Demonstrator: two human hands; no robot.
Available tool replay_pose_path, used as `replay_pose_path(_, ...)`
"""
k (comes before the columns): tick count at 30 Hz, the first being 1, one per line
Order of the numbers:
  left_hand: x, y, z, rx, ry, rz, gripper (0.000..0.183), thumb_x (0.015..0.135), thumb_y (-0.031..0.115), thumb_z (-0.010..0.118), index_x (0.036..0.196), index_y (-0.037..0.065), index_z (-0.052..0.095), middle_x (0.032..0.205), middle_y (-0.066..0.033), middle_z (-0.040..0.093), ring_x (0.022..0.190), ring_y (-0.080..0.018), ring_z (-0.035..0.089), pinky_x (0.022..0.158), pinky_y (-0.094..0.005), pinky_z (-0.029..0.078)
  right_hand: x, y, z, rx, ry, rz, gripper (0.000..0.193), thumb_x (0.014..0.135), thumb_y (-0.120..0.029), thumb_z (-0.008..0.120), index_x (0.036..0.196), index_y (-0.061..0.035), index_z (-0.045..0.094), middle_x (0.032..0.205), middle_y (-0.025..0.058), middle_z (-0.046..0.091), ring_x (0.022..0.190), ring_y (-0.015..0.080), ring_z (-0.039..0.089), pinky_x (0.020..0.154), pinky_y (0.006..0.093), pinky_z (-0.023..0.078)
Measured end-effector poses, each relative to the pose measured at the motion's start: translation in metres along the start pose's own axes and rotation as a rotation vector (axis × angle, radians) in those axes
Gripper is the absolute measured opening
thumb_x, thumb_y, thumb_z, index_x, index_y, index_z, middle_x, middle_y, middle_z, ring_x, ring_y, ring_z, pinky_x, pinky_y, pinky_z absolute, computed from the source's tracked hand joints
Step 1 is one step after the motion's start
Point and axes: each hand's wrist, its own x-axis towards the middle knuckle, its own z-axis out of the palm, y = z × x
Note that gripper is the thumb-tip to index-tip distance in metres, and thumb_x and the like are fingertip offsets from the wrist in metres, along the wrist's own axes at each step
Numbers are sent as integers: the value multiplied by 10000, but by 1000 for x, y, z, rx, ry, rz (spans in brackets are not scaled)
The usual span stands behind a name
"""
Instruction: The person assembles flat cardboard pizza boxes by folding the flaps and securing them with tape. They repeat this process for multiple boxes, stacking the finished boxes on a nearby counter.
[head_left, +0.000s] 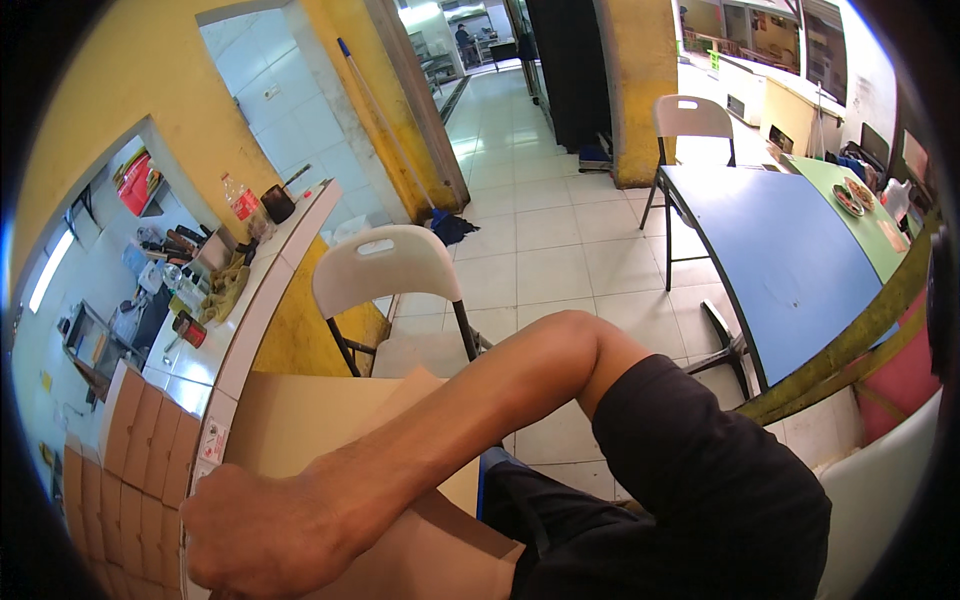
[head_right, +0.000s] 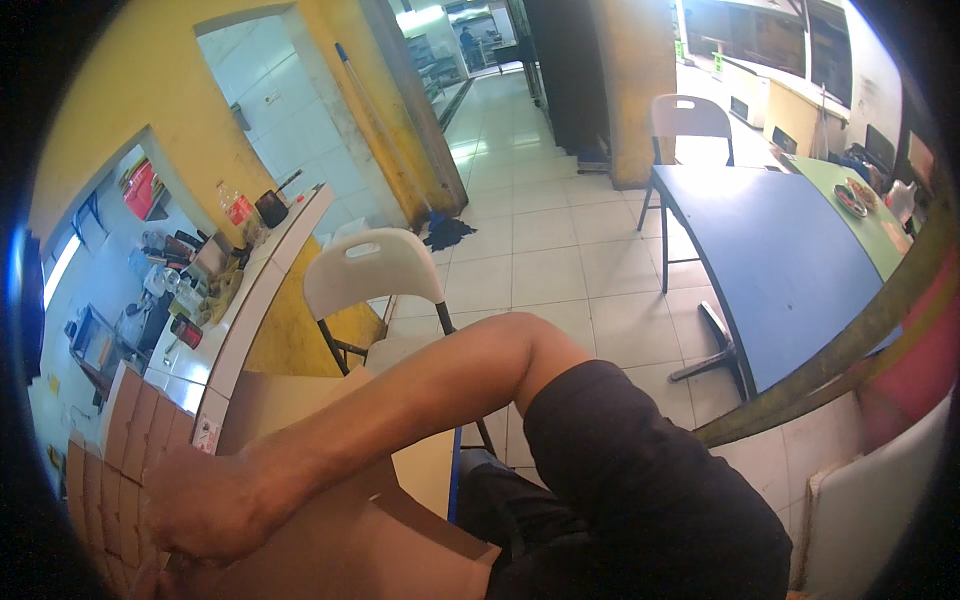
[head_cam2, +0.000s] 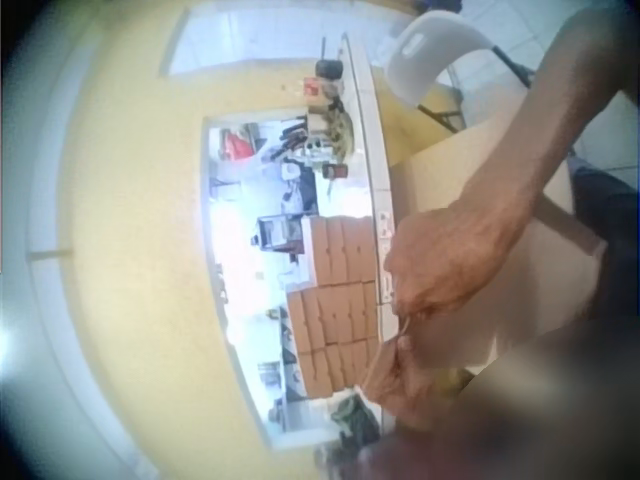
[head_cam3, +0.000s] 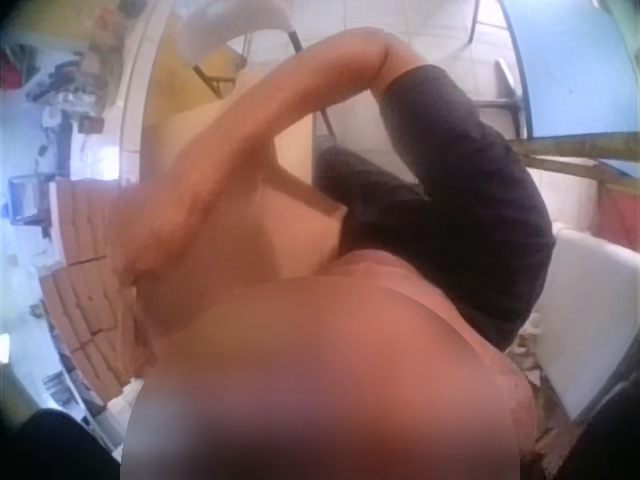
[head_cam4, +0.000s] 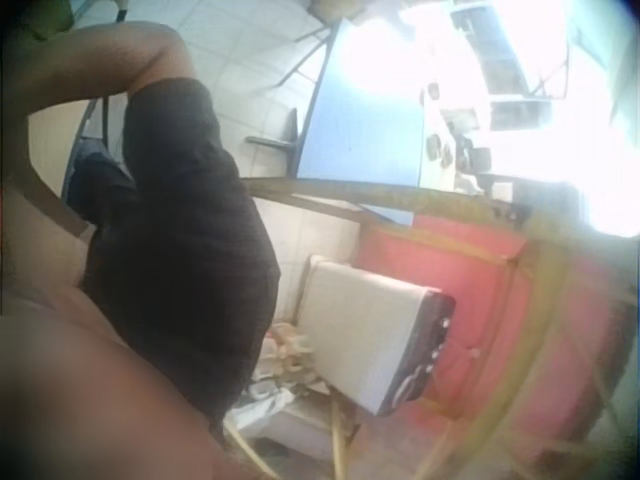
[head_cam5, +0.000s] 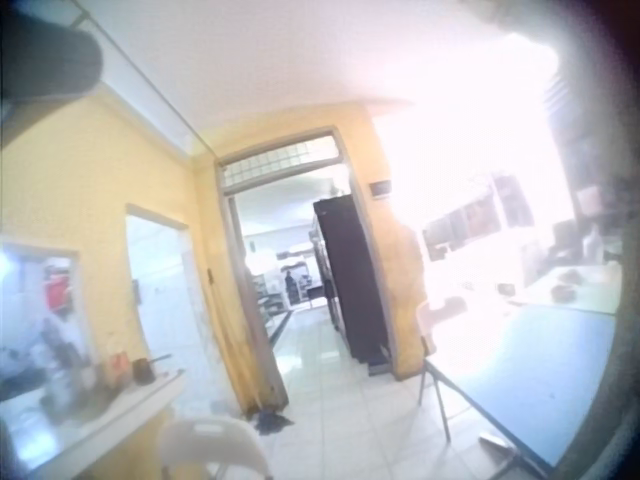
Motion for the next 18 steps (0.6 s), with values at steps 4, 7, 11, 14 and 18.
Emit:
replay_pose_path(4,-19,4,-16,54,1,-71,406,1107,257,453,943,-40,675,811,-139,701,720,-187,618,647,-340,485,-16,-4,-27,-9,-158,19,155,671,-159,700,637,-8,694,589,244,612,625,424,685,560,498,538)
replay_pose_path(7,-20,1,-11,55,59,-57,359,1085,256,501,969,-36,674,850,-119,685,759,-178,603,694,-331,473,-32,-3,-37,-16,-199,34,146,700,-136,678,656,1,656,611,250,612,647,433,676,568,504,530)
replay_pose_path(11,-27,-16,-2,39,207,-63,308,1055,254,566,1004,-30,674,901,-93,664,812,-166,584,757,-319,456,-50,15,-42,35,-258,101,102,778,-87,657,724,-22,599,686,201,650,713,408,677,608,486,525)
replay_pose_path(14,-41,-40,-3,41,428,-95,285,1033,252,614,1031,-26,674,940,-73,647,852,-157,569,804,-311,444,-60,34,-53,102,-246,122,50,758,-12,675,775,-12,628,757,165,684,745,376,690,639,455,542)
replay_pose_path(18,-63,-73,-2,-2,761,-281,278,1004,250,678,1066,-21,673,991,-46,626,905,-145,550,866,-299,427,-83,68,-74,-49,-185,303,113,813,15,756,911,42,706,803,139,722,704,252,716,665,329,567)
